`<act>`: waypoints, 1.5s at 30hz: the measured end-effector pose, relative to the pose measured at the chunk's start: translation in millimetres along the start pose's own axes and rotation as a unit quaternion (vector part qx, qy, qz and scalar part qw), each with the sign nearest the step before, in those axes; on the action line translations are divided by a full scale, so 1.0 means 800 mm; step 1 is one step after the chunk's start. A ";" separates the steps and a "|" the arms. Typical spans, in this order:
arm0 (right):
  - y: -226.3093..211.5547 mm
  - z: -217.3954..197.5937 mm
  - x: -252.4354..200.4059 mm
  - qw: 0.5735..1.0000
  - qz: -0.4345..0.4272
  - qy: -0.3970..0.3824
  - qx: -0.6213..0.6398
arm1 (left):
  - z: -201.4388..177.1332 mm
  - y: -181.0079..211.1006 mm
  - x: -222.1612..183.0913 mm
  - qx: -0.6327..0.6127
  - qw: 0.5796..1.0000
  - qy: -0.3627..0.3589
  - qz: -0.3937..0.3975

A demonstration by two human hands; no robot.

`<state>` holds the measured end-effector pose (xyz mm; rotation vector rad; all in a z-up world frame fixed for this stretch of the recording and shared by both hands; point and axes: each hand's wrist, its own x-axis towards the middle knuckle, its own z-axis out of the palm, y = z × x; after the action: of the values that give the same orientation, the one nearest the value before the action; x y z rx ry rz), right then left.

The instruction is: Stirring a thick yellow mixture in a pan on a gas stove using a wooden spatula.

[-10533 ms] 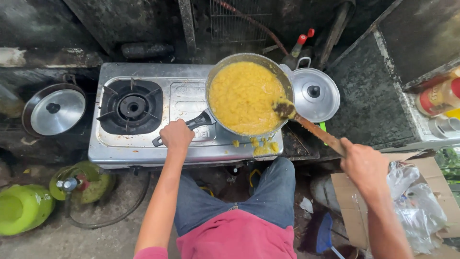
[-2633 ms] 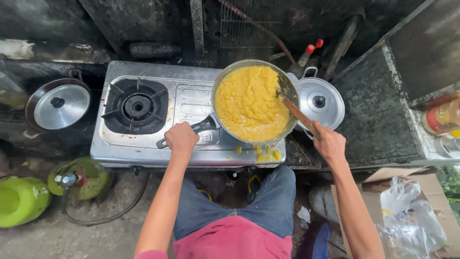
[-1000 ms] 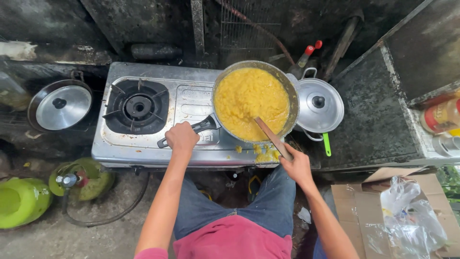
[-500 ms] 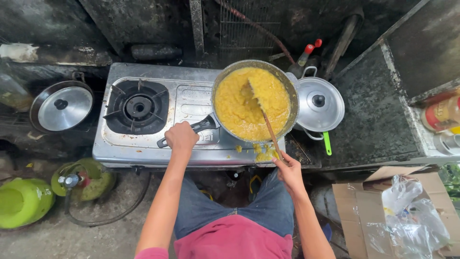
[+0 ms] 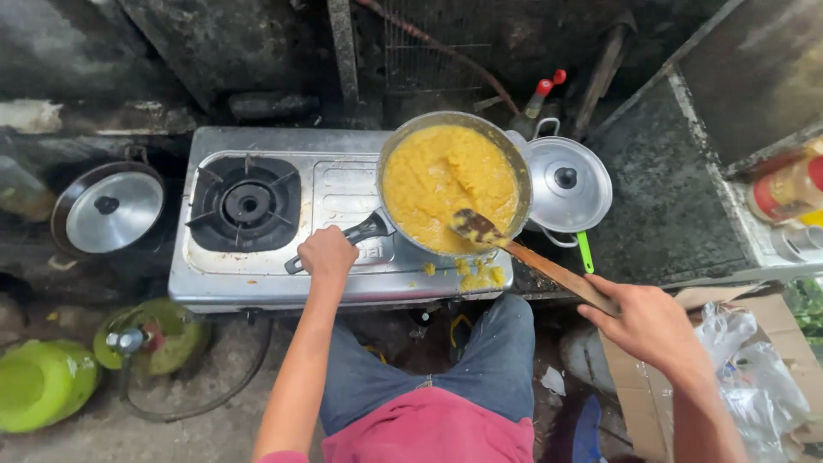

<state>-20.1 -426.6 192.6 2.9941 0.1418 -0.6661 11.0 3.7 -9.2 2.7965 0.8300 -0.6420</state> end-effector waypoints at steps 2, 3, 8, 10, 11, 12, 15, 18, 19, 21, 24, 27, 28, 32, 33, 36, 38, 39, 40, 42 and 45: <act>-0.013 -0.003 -0.006 0.996 0.001 -0.010 -0.093 | 0.009 -0.003 0.002 -0.006 1.000 0.011 0.000; -0.018 -0.005 -0.009 0.983 0.008 -0.017 -0.182 | 0.011 -0.002 0.005 -0.008 1.000 0.024 0.006; -0.051 0.053 0.054 0.989 -0.039 0.027 -0.141 | 0.008 -0.005 -0.007 -0.064 0.996 0.062 0.032; -0.060 0.081 0.077 0.991 -0.051 0.030 -0.119 | 0.005 -0.005 -0.008 -0.069 0.995 0.066 0.031; -0.068 0.091 0.082 0.997 -0.049 0.016 -0.056 | 0.003 -0.004 -0.007 -0.068 0.995 0.067 0.032; -0.075 0.103 0.083 0.999 -0.045 0.000 0.008 | 0.002 -0.005 -0.009 -0.066 0.995 0.065 0.034; -0.088 0.175 0.116 0.991 -0.029 0.020 0.128 | 0.001 -0.003 -0.015 -0.066 0.995 0.065 0.027; -0.122 0.182 0.120 0.979 -0.027 0.038 0.199 | 0.002 -0.002 -0.010 -0.062 0.996 0.065 0.027; -0.127 0.186 0.115 0.978 -0.025 0.037 0.202 | 0.005 -0.003 -0.011 -0.060 0.996 0.064 0.029; -0.140 0.188 0.112 0.943 -0.012 0.070 0.326 | 0.007 -0.004 -0.008 -0.061 0.996 0.064 0.026; -0.157 0.176 0.099 0.914 0.011 0.084 0.396 | 0.005 -0.003 -0.014 -0.065 0.995 0.071 0.025; -0.160 0.193 0.100 0.889 0.042 0.090 0.446 | 0.000 -0.001 -0.021 -0.062 0.995 0.075 0.020; -0.160 0.197 0.103 0.889 0.042 0.091 0.447 | 0.000 -0.001 -0.019 -0.061 0.995 0.077 0.020; -0.158 0.223 0.116 0.855 0.062 0.092 0.506 | 0.005 -0.002 -0.017 -0.058 0.995 0.078 0.021; -0.157 0.231 0.121 0.840 0.060 0.095 0.531 | 0.006 -0.002 -0.016 -0.058 0.995 0.082 0.021; -0.152 0.260 0.133 0.719 0.048 0.099 0.686 | 0.005 -0.002 -0.016 -0.056 0.995 0.082 0.023; -0.161 0.266 0.123 0.674 0.052 0.082 0.733 | 0.005 -0.002 -0.016 -0.059 0.995 0.083 0.022; -0.165 0.268 0.118 0.625 0.056 0.066 0.776 | 0.005 -0.002 -0.016 -0.061 0.994 0.085 0.022; -0.161 0.268 0.116 0.625 0.056 0.066 0.776 | 0.005 -0.002 -0.015 -0.061 0.994 0.086 0.021; -0.152 0.268 0.110 0.561 0.075 0.006 0.825 | 0.006 -0.001 -0.014 -0.056 0.994 0.086 0.022; -0.147 0.234 0.084 0.464 0.085 -0.072 0.879 | 0.009 -0.002 -0.011 -0.053 0.995 0.087 0.022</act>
<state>-50.3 -321.2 -10.7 4.1506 -2.2357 -1.8324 0.7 -1.2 -11.5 2.7933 0.8041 -0.3399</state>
